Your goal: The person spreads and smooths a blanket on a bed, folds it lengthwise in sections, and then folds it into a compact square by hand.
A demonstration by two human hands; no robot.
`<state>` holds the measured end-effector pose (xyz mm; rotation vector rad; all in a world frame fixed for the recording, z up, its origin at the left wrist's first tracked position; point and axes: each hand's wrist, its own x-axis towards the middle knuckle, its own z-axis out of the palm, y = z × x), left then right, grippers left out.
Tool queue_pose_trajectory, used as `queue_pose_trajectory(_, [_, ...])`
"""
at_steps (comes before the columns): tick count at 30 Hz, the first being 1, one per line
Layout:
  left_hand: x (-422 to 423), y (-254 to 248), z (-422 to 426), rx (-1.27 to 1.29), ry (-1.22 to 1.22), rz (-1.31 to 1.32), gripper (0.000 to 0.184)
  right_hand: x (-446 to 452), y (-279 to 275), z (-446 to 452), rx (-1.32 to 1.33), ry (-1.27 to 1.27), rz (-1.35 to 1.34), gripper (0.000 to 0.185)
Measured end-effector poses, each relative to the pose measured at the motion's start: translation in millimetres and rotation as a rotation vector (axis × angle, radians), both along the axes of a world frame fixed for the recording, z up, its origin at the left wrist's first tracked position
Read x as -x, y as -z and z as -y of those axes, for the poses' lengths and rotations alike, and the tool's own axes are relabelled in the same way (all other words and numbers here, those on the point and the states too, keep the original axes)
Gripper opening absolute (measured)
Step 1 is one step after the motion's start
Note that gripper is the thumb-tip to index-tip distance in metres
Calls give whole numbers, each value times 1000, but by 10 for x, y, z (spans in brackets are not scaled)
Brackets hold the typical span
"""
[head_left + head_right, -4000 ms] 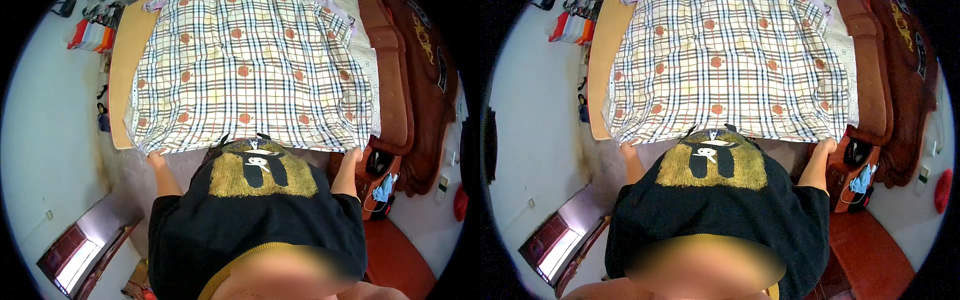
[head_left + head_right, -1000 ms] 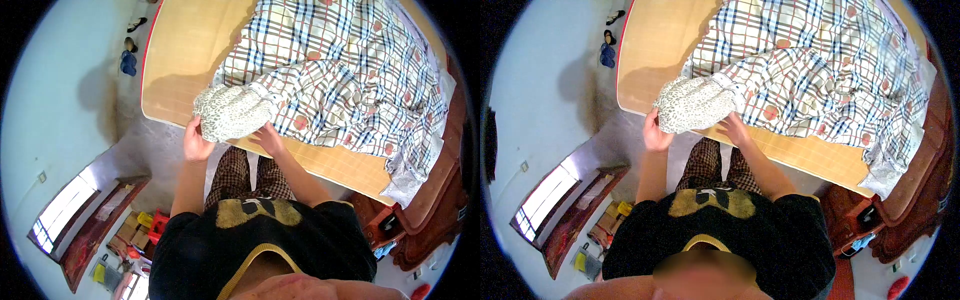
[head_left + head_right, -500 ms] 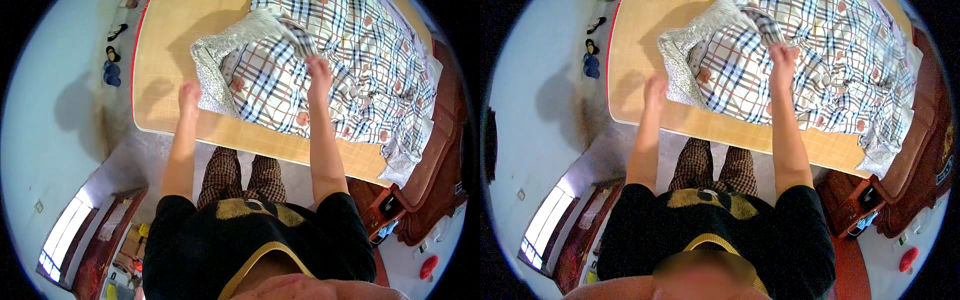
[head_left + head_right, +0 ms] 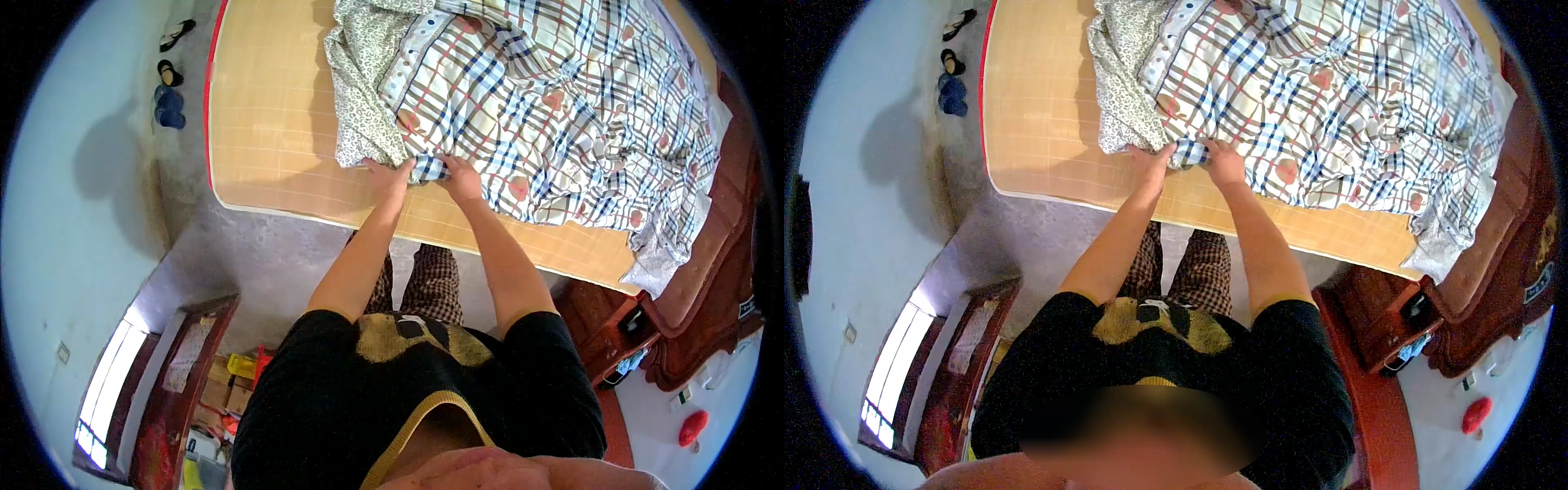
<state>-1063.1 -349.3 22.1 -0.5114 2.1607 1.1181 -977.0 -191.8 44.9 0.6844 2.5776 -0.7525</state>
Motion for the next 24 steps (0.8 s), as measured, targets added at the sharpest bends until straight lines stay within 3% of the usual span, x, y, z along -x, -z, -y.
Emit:
queue_pose_trajectory(1, [46,-33,-52,13,4,-19,104,15,-107,-77,40,13,-113,39])
queue_pose_trajectory(2, [100,-32,-110,23,9,-41,101,32,-290,-155,30,16,-113,39])
queue_pose_trajectory(3, [0,387,-58,-111,-24,-166,78,50,-538,-224,100,38,-123,39])
queue_pose_trajectory(4, [74,222,-77,-119,-28,-168,78,43,-708,-303,173,55,-132,40])
queue_pose_trajectory(6, [320,-329,-93,-426,-105,92,51,28,-1044,-602,237,238,-62,39])
queue_pose_trajectory(7, [378,-306,-74,-636,-156,122,35,361,-1809,-610,65,359,130,42])
queue_pose_trajectory(8, [535,-377,-56,-647,-143,116,35,198,-1715,-946,96,371,-25,44])
queue_pose_trajectory(10, [979,-595,28,-618,188,-11,37,162,-1939,-1396,133,411,-330,44])
queue_pose_trajectory(11, [1288,-641,39,-522,262,-55,38,122,-2097,-1661,191,509,-346,43])
queue_pose_trajectory(12, [1672,-666,16,-424,335,-98,39,295,-2616,-1708,-113,398,-249,43])
queue_pose_trajectory(13, [2023,-721,-104,-409,167,-138,40,237,-2747,-1924,209,595,-452,43])
queue_pose_trajectory(15, [2788,-2020,-156,-446,337,-595,37,335,-3485,-1901,119,638,-560,43])
queue_pose_trajectory(17, [3476,-2813,-169,-60,520,-934,33,244,-4025,-1729,-83,461,-674,41])
queue_pose_trajectory(18, [3620,-3383,-158,-140,534,-1100,29,246,-4341,-1458,-189,443,-661,40])
queue_pose_trajectory(20, [3765,-3928,-172,-1067,125,-695,26,-58,-4412,-1182,-318,391,-642,46])
queue_pose_trajectory(22, [3899,-4208,251,-773,314,-908,28,68,-4530,-584,-168,24,-644,51])
queue_pose_trajectory(23, [3902,-4317,468,-631,381,-972,28,78,-4288,-385,114,26,-653,52])
queue_pose_trajectory(24, [3831,-4336,590,-514,406,-962,27,111,-4115,-152,223,74,-475,51])
